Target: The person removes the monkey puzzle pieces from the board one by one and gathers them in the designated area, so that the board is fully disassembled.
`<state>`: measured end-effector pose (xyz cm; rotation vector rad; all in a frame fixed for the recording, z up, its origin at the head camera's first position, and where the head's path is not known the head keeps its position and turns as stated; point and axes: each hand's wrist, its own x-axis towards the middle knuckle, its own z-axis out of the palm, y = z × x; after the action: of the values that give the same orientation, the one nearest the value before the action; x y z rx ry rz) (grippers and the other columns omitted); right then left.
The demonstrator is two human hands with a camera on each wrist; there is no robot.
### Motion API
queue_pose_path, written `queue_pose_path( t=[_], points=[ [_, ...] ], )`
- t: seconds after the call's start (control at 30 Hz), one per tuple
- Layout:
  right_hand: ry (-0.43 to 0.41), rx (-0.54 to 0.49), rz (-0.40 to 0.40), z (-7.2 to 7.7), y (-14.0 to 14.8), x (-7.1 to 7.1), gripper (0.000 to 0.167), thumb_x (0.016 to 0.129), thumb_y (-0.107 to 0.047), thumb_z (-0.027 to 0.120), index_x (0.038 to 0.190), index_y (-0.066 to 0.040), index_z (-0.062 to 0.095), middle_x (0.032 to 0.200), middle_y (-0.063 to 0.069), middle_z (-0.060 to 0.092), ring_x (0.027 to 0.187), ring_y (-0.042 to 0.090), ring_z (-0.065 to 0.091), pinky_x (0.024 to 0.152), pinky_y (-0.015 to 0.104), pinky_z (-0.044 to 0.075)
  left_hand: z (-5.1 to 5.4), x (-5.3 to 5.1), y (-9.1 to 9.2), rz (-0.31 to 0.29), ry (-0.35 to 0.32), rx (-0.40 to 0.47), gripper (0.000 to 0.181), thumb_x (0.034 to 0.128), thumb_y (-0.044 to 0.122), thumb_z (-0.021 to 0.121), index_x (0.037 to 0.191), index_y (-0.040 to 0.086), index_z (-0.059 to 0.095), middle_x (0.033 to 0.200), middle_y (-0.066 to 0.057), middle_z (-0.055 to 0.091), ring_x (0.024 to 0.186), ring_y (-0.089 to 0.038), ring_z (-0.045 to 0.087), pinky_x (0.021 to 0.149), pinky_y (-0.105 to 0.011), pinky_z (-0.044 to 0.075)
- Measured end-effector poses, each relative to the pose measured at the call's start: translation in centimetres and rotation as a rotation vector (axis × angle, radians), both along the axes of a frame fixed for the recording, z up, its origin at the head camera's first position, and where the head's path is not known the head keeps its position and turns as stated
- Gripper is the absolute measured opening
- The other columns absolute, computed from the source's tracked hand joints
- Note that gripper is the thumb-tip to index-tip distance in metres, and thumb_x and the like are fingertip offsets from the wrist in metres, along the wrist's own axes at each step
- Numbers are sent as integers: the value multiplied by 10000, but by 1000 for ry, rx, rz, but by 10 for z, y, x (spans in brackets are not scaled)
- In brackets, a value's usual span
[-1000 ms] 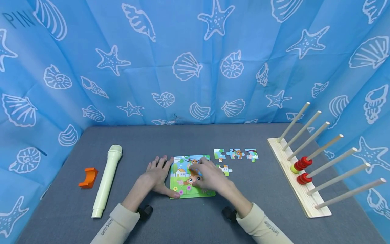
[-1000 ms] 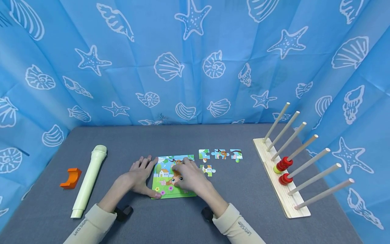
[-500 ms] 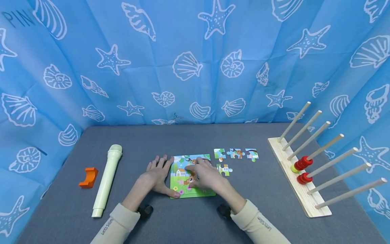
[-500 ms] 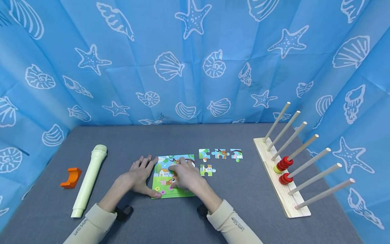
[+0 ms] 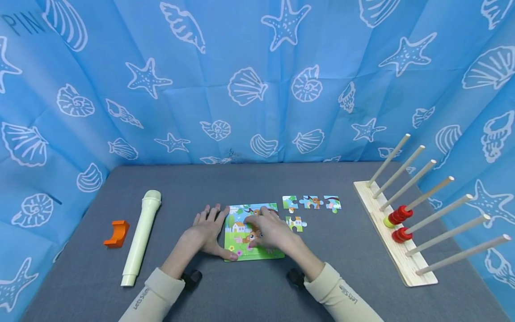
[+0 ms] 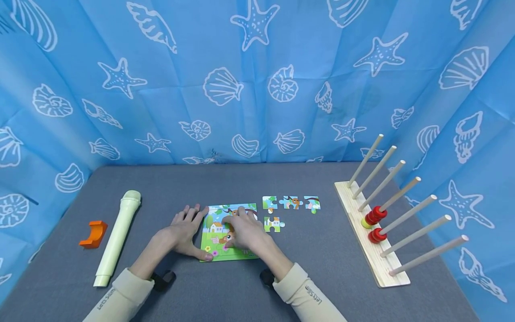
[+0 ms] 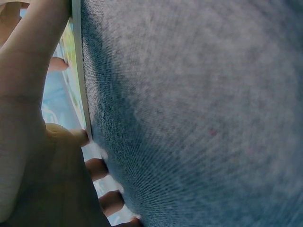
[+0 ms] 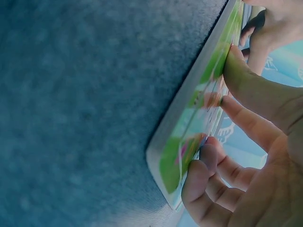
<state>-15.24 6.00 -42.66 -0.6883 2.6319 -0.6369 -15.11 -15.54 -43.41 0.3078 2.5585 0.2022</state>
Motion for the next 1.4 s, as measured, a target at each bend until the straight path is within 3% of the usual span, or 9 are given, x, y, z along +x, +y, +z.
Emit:
queue_pose_path(
  t=[0.23,0.37,0.5,0.7,1.1,1.4],
  points=[
    [-2,1,-7,0,-2,1,569,793,-254,894,1316,-191,677,1096,88,551,914,221,474,635,335,445,-2,-1,-2,-20,12,-13,1358,688,774,783,1657,123,89,1714,-224,102,1572,-504,106,1265,-640,184],
    [2,4,-11,0,-3,1,565,796,-244,893,1313,-185,676,1100,92,545,898,220,476,615,340,443,-2,0,-1,-34,77,3,1343,666,763,807,1642,100,164,1687,-241,194,1542,-531,192,1228,-655,265],
    [-4,9,-17,-1,-3,0,541,802,-227,890,1298,-188,676,1105,106,539,872,229,483,591,348,445,3,2,0,-45,148,46,1309,636,752,836,1605,82,264,1637,-259,294,1489,-570,281,1131,-696,379],
    [-17,11,-24,0,-3,-1,549,802,-244,890,1304,-205,671,1137,109,538,892,225,492,587,343,439,12,1,-5,-15,138,53,1182,644,697,868,1571,154,375,1585,-196,388,1462,-501,371,1039,-689,463],
    [-37,-10,-42,0,-3,-1,539,791,-215,898,1283,-184,681,1178,136,544,927,242,511,634,390,472,9,1,-8,-27,210,44,1103,631,680,886,1520,169,481,1526,-188,484,1394,-470,474,1009,-685,487],
    [-49,-13,-47,0,-4,0,546,791,-200,897,1292,-177,681,1183,139,546,925,237,511,669,393,490,9,2,-8,-29,179,74,1085,659,653,885,1520,130,484,1539,-216,486,1432,-497,438,1115,-652,430]
  ],
)
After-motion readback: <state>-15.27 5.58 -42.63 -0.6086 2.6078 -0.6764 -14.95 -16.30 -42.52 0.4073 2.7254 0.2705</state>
